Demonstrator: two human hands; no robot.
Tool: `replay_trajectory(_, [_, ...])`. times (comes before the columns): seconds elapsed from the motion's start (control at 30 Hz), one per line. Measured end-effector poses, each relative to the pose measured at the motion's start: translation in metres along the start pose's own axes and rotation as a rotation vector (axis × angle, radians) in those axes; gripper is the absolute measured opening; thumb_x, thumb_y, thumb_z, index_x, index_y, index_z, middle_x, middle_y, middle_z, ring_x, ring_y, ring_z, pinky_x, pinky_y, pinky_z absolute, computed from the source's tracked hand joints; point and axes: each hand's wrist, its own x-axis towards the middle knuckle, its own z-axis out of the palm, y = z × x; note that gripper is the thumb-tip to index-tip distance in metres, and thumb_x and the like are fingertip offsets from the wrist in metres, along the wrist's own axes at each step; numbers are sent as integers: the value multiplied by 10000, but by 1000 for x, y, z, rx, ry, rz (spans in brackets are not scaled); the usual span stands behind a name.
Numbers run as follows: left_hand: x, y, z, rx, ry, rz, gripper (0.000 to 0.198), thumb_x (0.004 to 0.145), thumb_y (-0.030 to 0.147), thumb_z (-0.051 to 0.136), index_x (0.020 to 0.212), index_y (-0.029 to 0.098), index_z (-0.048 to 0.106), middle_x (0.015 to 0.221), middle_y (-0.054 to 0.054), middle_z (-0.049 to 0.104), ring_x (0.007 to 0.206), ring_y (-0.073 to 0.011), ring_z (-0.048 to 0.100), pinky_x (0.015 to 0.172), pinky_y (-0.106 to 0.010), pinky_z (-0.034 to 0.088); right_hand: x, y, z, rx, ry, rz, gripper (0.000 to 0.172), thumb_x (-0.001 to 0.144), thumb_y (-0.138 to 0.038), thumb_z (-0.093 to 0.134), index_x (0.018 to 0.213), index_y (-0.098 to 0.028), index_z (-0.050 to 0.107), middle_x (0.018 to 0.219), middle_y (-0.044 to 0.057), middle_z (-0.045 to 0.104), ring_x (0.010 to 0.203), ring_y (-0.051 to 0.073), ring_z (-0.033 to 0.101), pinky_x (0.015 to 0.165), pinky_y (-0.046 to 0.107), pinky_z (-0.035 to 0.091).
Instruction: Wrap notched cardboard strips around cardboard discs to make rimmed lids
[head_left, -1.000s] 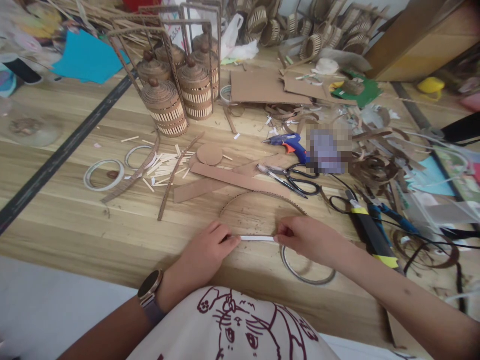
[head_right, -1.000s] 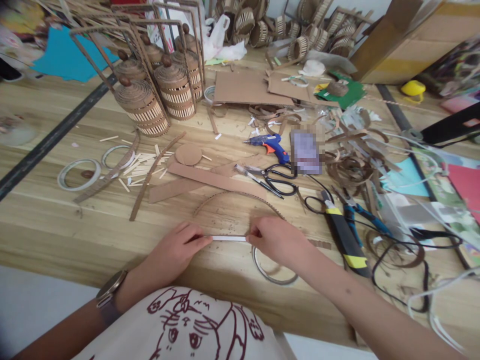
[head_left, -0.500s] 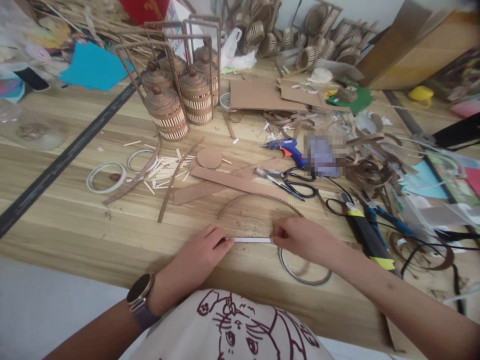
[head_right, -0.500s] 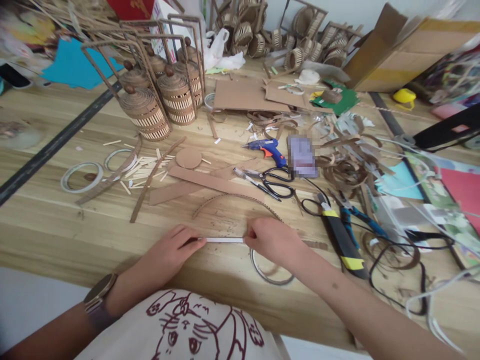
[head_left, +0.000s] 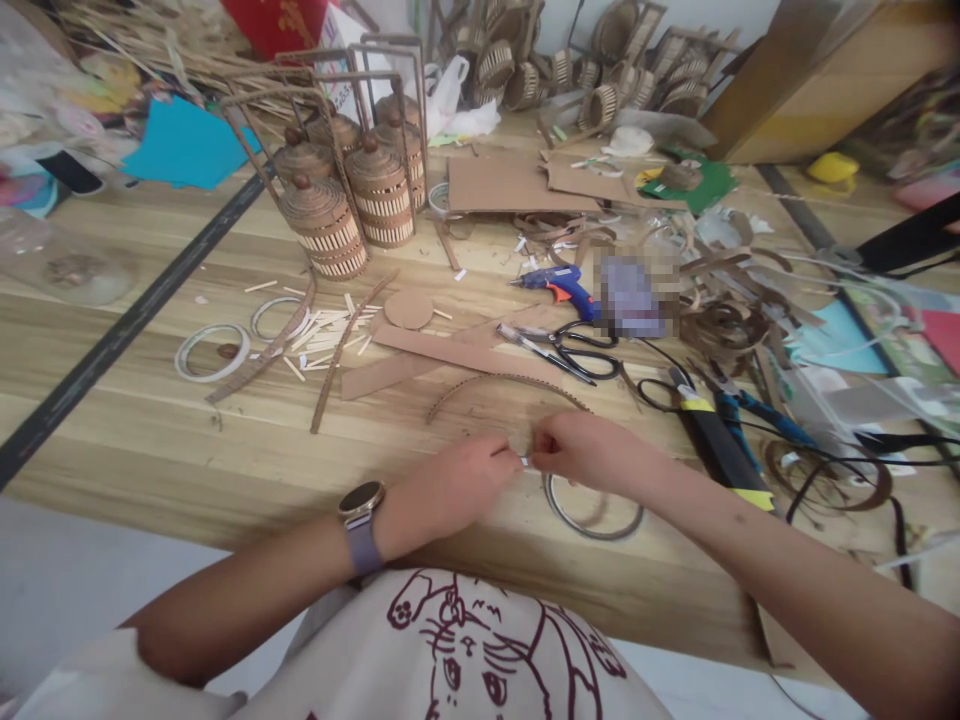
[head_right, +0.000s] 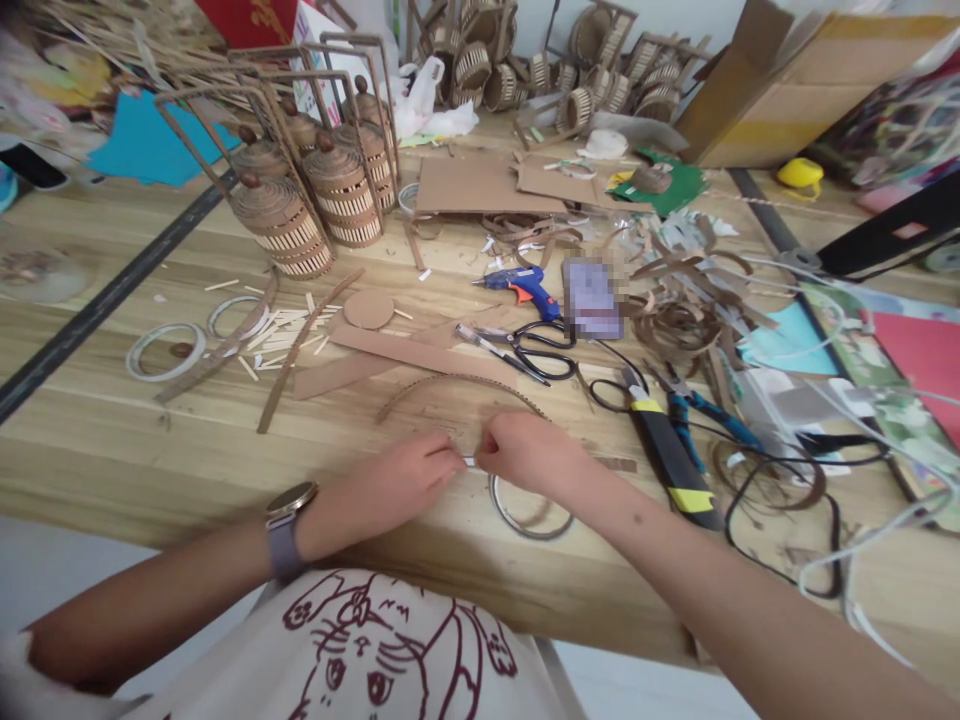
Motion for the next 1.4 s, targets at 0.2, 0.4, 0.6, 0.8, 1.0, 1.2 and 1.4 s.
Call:
replay_trajectory(0.2, [3, -9, 13, -86, 54, -68, 222, 1005, 167, 452, 1016, 149, 673, 922, -49, 625, 858, -170, 619, 794, -293, 520, 3, 12, 1, 119, -20, -32, 172, 800, -257, 602, 675, -177, 687, 559, 29, 651, 558, 163, 591, 525, 257, 349])
replay_trajectory(0.4, [-1, -14, 21, -123, 103, -65, 205, 986, 160, 487, 1027, 160, 688, 906, -48, 606, 836, -179, 608, 758, -296, 501, 4, 39, 2, 401, -122, -105, 288, 850, -375, 544, 710, -183, 706, 710, 10, 733, 544, 113, 590, 539, 213, 428])
replay_trajectory(0.6, [-3, -17, 26, -148, 145, -57, 227, 993, 167, 466, 1017, 164, 692, 891, -48, 589, 815, -178, 587, 730, -294, 487, -2, 60, 6, 532, -105, -77, 295, 787, -441, 597, 803, -176, 724, 791, 24, 749, 502, 83, 505, 464, 203, 346])
replay_trajectory(0.8, [-4, -19, 29, -173, 154, -36, 225, 994, 162, 460, 1028, 170, 683, 906, -43, 591, 823, -170, 588, 733, -284, 477, -13, 86, 2, 551, -114, -50, 342, 739, -488, 598, 787, -159, 680, 729, 23, 700, 497, 82, 475, 489, 216, 363])
replay_trajectory(1.0, [-4, -19, 27, -191, 136, -40, 236, 1005, 180, 448, 1027, 167, 682, 888, -41, 587, 806, -171, 583, 720, -286, 466, -14, 112, 3, 443, -118, -35, 324, 718, -488, 613, 748, -173, 684, 682, 12, 659, 582, 136, 552, 543, 242, 424])
replay_trajectory(1.2, [-4, -19, 27, -212, 135, -27, 256, 1006, 171, 439, 1063, 152, 688, 898, -53, 599, 811, -175, 584, 718, -287, 461, -14, 113, -1, 274, -57, 21, 255, 745, -432, 606, 699, -188, 666, 601, 12, 625, 579, 169, 566, 520, 257, 374])
replay_trajectory(1.4, [-4, -19, 26, -194, 148, 7, 269, 991, 139, 448, 1073, 151, 703, 858, -45, 590, 760, -163, 565, 675, -269, 444, -18, 99, -8, 143, -36, 53, 199, 784, -358, 599, 704, -192, 673, 564, 0, 603, 589, 167, 565, 551, 258, 360])
